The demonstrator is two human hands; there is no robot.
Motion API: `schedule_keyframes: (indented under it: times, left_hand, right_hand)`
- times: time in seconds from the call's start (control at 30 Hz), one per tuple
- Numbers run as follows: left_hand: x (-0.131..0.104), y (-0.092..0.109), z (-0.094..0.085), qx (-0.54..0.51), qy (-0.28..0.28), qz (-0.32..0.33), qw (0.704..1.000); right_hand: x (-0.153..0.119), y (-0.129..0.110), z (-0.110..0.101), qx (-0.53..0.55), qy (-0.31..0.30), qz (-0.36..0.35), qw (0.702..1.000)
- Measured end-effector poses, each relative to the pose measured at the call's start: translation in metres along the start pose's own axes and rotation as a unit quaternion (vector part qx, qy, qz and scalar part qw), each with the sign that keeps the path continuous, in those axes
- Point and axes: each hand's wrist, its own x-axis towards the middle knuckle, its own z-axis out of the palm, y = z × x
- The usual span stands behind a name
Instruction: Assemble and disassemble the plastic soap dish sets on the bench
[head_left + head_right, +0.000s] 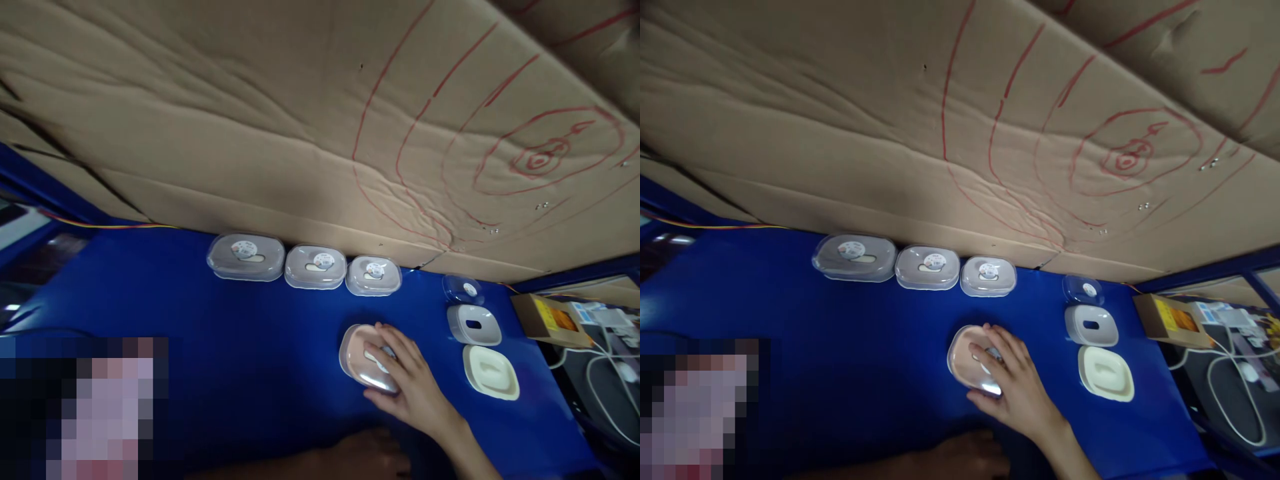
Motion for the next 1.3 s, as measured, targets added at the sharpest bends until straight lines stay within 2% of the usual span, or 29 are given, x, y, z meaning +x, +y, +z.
schedule_keyframes:
  times: [0.27, 0.4, 0.53, 0.8, 1.0, 1.3]
  left_hand:
    - [-0.006, 0.006, -0.013, 0.013, 0.012, 0.005, 1.0]
    - [-0.006, 0.006, -0.016, 0.011, 0.02, 0.009, 1.0]
    - [-0.005, 0.006, -0.015, 0.015, 0.021, 0.009, 1.0]
    - [-0.006, 0.008, -0.021, 0.012, 0.019, 0.001, 1.0]
    - [-0.005, 0.009, -0.024, 0.005, 0.015, 0.0, 1.0]
    - [-0.007, 0.011, -0.031, -0.007, 0.012, -0.017, 1.0]
  right_hand:
    - [-0.008, 0.015, -0.012, 0.019, -0.061, 0.045, 0.997]
    - [-0.02, 0.017, -0.01, -0.023, -0.032, 0.053, 0.998]
    - [-0.027, 0.006, -0.005, -0.064, -0.026, 0.059, 0.996]
    - [-0.017, -0.012, -0.005, -0.098, -0.018, 0.075, 0.992]
    - [-0.018, 0.0, 0.001, -0.094, -0.009, 0.066, 0.993]
    - [-0.015, 0.01, -0.003, -0.054, 0.015, 0.064, 0.996]
